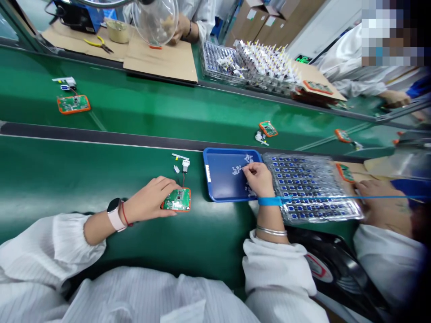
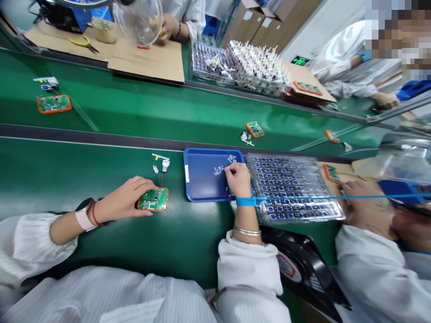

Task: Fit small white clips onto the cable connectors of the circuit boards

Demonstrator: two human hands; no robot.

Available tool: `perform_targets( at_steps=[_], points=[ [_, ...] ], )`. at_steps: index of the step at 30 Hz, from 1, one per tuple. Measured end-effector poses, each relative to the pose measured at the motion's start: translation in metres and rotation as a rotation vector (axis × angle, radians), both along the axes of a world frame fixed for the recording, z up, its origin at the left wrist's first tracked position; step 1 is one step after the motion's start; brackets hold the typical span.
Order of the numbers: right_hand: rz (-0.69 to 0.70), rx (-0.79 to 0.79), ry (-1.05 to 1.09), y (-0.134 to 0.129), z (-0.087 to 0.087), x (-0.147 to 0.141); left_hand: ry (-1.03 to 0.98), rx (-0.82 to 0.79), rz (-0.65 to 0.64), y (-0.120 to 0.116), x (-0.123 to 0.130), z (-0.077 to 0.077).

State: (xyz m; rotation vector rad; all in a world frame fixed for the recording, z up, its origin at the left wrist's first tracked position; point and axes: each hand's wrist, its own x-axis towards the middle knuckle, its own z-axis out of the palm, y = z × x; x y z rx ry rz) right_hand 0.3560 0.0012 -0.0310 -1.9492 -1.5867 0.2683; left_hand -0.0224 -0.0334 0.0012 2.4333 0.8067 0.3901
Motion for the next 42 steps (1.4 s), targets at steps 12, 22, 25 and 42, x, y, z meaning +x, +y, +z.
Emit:
perform_targets(
  at_steps=[12,22,25,42],
  points=[
    [0.018,-0.016,-0.003,0.002,-0.003,0.004,-0.029,-0.029,-0.007,0.002,0.0,-0.002],
    [0.268,0.156,0.141,-0.026,0.042,-0.09,-0.299,-0.175,0.241,0.007,0.013,0.007],
    [0.525,0.088,0.289,-0.049,0.048,-0.15,-0.357,-0.187,0.241,0.008,0.021,0.009],
    [0.605,-0.104,0.362,-0.063,0.03,-0.181,-0.223,-0.229,0.298,0.005,0.022,0.004]
  ],
)
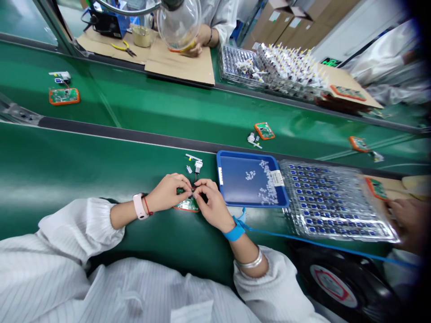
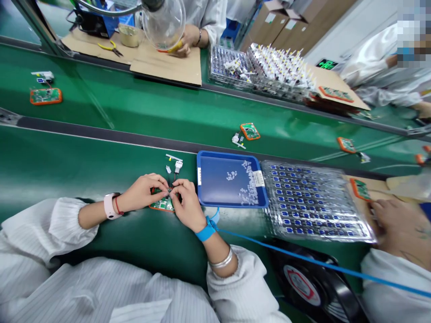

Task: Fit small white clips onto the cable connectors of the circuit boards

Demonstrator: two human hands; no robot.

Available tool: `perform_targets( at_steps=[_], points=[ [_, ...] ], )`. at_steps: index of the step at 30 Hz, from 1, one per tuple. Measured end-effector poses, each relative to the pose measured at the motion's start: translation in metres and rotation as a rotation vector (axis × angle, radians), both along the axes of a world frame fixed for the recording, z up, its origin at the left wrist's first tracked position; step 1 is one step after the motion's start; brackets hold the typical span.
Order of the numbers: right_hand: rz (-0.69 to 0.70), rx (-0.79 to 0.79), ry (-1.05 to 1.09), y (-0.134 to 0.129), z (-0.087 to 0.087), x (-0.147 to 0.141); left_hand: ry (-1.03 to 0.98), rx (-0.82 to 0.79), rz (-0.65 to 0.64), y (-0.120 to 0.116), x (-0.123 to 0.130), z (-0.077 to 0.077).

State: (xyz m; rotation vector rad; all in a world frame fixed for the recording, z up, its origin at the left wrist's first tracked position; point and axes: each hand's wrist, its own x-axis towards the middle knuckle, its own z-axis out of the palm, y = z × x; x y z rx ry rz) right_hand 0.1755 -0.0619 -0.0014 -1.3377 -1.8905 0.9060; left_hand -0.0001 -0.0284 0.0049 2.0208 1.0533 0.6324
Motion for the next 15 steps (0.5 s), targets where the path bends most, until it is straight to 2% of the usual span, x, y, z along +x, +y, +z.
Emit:
perform_targets(
  at_steps=[10,13,15],
  points=[
    [-0.003,-0.067,-0.01,0.005,0.0,-0.002,0.119,-0.105,-0.016,0.01,0.005,0.013],
    [-0.008,-0.018,-0.007,0.002,0.005,-0.004,0.118,-0.047,-0.004,0.009,0.0,0.011],
    [-0.021,0.064,-0.007,0.003,0.013,0.003,0.15,0.051,-0.049,0.004,-0.007,0.008]
  ],
)
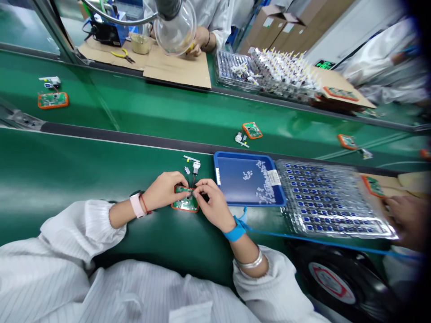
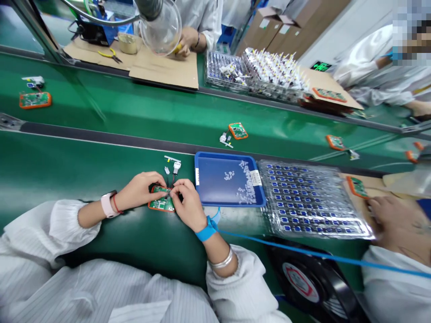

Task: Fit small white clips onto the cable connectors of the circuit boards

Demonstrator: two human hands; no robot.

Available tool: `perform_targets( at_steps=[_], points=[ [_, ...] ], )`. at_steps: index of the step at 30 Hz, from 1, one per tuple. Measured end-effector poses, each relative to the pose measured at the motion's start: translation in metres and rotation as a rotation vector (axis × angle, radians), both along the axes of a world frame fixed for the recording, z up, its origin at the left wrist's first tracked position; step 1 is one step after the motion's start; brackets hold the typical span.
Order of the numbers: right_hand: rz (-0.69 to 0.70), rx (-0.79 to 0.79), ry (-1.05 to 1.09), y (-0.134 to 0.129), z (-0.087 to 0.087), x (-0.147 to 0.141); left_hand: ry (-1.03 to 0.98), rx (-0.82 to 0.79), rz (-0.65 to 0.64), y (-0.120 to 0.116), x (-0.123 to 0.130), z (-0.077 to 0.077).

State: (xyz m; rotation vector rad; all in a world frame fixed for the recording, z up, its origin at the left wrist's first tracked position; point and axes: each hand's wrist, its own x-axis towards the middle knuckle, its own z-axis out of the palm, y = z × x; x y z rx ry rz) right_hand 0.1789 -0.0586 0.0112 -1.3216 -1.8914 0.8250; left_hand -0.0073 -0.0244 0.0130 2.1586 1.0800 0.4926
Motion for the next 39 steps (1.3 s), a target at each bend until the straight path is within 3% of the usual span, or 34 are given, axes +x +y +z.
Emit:
perform_targets(
  at_steps=[2,5,8,11,15,17,19,23,26,29,31,33,37,39],
  points=[
    [-0.073,0.109,-0.018,0.006,0.006,0.019,0.077,0.122,-0.117,-0.007,-0.008,-0.003],
    [-0.32,0.212,-0.104,0.024,0.003,0.071,0.203,0.279,-0.233,-0.015,-0.016,-0.007],
    [-0.536,0.197,-0.22,0.04,-0.015,0.129,0.233,0.309,-0.243,-0.014,-0.016,-0.006],
    [-0.583,0.151,-0.292,0.047,-0.034,0.161,0.123,0.203,-0.166,0.005,-0.011,0.003],
    [-0.533,0.134,-0.342,0.049,-0.045,0.165,-0.19,0.051,0.104,0.061,-0.01,0.025],
    [-0.541,0.15,-0.348,0.049,-0.045,0.163,-0.308,0.134,0.288,0.098,-0.014,0.034],
    [-0.544,0.159,-0.35,0.05,-0.045,0.161,-0.352,0.317,0.447,0.132,-0.023,0.037],
    [-0.496,0.163,-0.351,0.052,-0.045,0.163,-0.145,0.477,0.562,0.178,-0.052,0.02],
    [-0.461,0.169,-0.354,0.051,-0.045,0.164,0.165,0.453,0.554,0.189,-0.077,0.002],
    [-0.423,0.184,-0.383,0.051,-0.044,0.165,0.307,0.455,0.552,0.191,-0.085,-0.004],
    [-0.406,0.193,-0.409,0.05,-0.045,0.166,0.302,0.486,0.548,0.189,-0.07,-0.001],
    [-0.401,0.199,-0.431,0.05,-0.046,0.167,0.295,0.506,0.495,0.187,-0.037,0.003],
    [-0.404,0.212,-0.432,0.049,-0.048,0.165,0.292,0.419,0.296,0.181,0.058,0.003],
    [-0.41,0.228,-0.421,0.048,-0.048,0.164,0.298,0.336,0.269,0.18,0.102,-0.001]
  ],
)
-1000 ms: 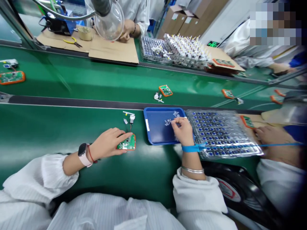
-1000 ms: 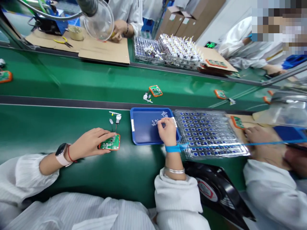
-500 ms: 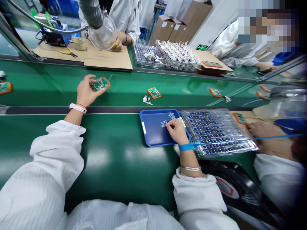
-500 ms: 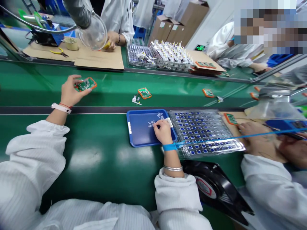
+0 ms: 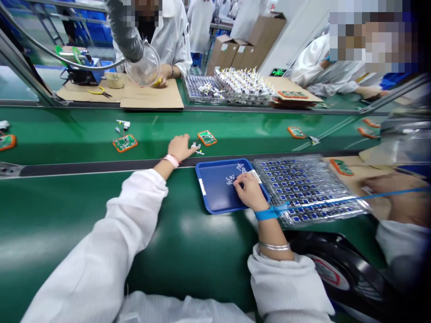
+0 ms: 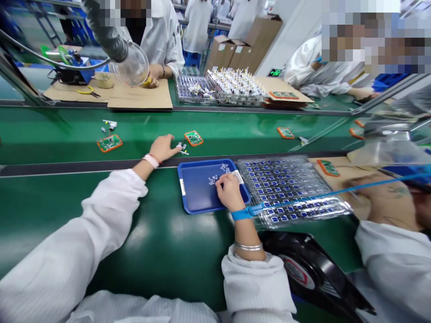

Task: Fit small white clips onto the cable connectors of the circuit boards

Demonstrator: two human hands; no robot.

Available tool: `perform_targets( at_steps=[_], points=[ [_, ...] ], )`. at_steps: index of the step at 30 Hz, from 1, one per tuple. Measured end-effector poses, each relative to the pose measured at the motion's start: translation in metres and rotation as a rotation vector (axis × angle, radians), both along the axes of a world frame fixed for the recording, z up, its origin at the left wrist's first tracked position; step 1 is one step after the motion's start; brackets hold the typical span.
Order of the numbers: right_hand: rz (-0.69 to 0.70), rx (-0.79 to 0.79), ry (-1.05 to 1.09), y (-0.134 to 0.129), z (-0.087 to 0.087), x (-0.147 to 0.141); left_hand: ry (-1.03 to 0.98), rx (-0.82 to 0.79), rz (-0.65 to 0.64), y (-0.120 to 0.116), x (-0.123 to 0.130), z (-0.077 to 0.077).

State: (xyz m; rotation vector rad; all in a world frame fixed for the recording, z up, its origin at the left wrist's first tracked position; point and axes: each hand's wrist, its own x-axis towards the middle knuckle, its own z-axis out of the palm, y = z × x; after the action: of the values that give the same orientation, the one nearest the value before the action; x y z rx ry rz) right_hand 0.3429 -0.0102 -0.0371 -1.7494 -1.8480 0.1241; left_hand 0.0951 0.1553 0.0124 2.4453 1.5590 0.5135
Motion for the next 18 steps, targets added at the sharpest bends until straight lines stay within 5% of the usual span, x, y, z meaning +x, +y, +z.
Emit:
perform_targets(
  at_steps=[3,6,12,15,18],
  points=[
    [0.003,0.014,0.014,-0.001,0.0,-0.001,0.005,-0.043,0.049,0.002,0.04,-0.005],
    [0.013,0.007,0.037,-0.001,0.001,-0.002,0.006,-0.05,0.028,0.01,0.04,-0.008],
    [0.006,0.01,0.037,-0.003,0.001,-0.001,0.003,-0.076,-0.111,0.035,-0.044,-0.002],
    [0.012,0.022,0.025,-0.003,0.0,0.0,-0.02,0.014,0.035,0.039,-0.086,0.0],
    [0.01,0.03,0.013,-0.002,-0.001,0.0,-0.037,0.077,0.176,0.031,-0.102,-0.004]
  ],
)
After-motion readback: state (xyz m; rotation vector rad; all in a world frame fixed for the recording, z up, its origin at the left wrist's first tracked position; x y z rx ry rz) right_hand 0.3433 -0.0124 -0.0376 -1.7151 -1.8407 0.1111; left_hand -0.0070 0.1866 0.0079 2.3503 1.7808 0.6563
